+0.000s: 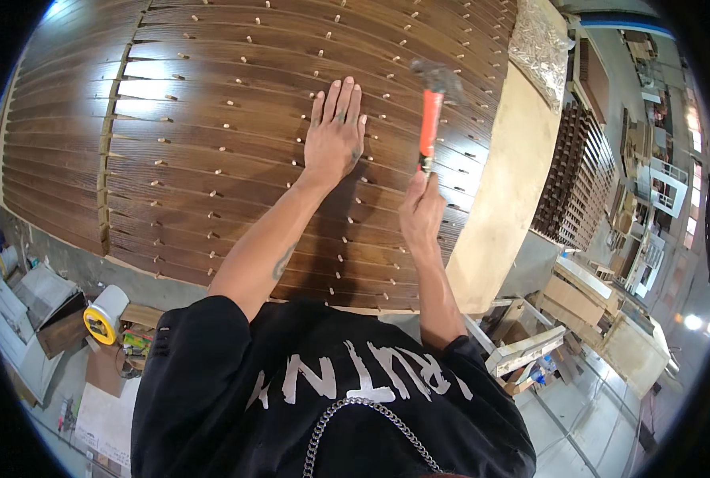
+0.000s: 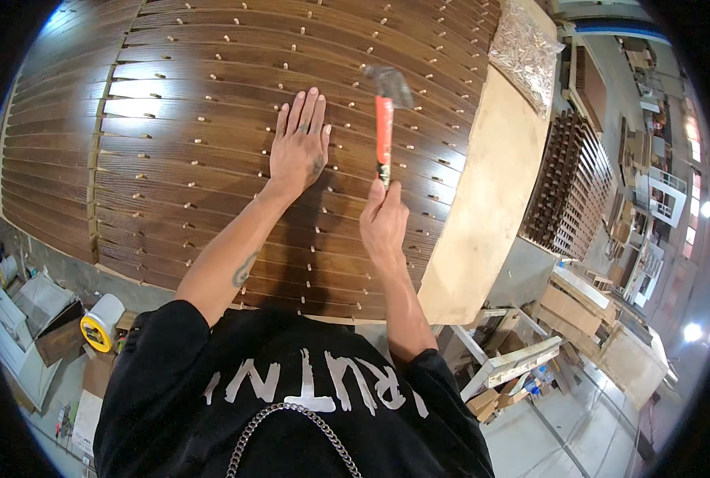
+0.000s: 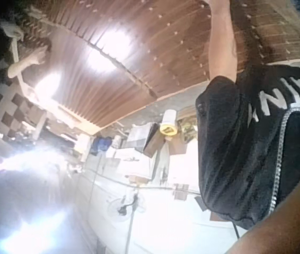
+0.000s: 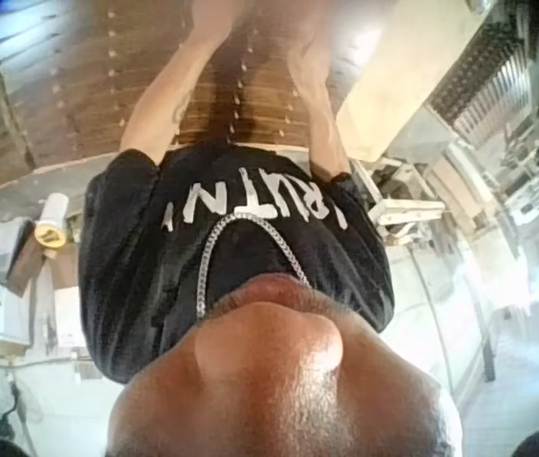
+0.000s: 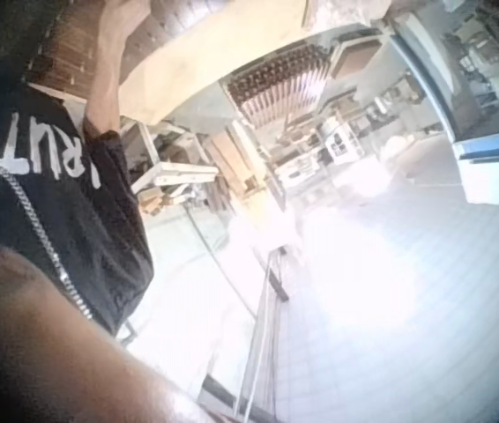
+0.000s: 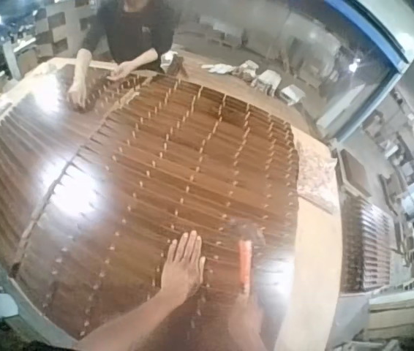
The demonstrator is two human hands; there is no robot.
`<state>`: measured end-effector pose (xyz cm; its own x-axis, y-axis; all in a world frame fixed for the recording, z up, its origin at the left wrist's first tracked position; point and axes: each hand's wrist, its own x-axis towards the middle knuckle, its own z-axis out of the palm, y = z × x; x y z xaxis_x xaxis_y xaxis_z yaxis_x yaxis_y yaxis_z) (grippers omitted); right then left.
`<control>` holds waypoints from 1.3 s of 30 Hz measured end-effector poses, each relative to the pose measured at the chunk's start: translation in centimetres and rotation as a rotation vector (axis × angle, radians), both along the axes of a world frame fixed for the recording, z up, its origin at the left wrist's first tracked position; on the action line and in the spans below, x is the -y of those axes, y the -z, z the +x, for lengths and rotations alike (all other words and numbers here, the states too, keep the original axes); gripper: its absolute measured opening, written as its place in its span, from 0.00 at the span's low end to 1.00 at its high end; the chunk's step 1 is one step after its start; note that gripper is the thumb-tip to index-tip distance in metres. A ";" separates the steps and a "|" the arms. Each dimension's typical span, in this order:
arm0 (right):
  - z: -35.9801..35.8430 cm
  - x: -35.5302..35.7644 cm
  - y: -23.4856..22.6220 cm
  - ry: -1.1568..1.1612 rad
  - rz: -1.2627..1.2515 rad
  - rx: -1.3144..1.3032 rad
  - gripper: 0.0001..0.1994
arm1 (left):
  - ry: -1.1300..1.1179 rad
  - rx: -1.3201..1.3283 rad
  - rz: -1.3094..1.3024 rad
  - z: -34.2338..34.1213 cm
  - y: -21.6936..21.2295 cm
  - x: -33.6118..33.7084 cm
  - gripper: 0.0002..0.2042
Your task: The recorder inserts wooden pegs into pre-drilled holes in wooden slats and uses a hammer to secure them during the assembly of a furniture panel.
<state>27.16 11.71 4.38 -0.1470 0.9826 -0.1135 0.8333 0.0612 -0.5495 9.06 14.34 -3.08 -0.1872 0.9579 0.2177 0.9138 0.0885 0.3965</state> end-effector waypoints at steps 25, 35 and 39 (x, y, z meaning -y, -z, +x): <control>-2.2 -7.5 0.2 0.165 -0.007 -0.135 0.22 | -0.032 -0.025 0.086 -3.3 2.3 -12.5 0.24; -3.0 -12.3 -1.3 0.072 0.032 0.019 0.22 | -0.025 -0.069 0.034 -3.8 1.0 -13.3 0.25; -3.4 -14.3 1.2 0.094 0.012 0.062 0.21 | -0.022 -0.041 0.051 -3.8 1.6 -13.4 0.25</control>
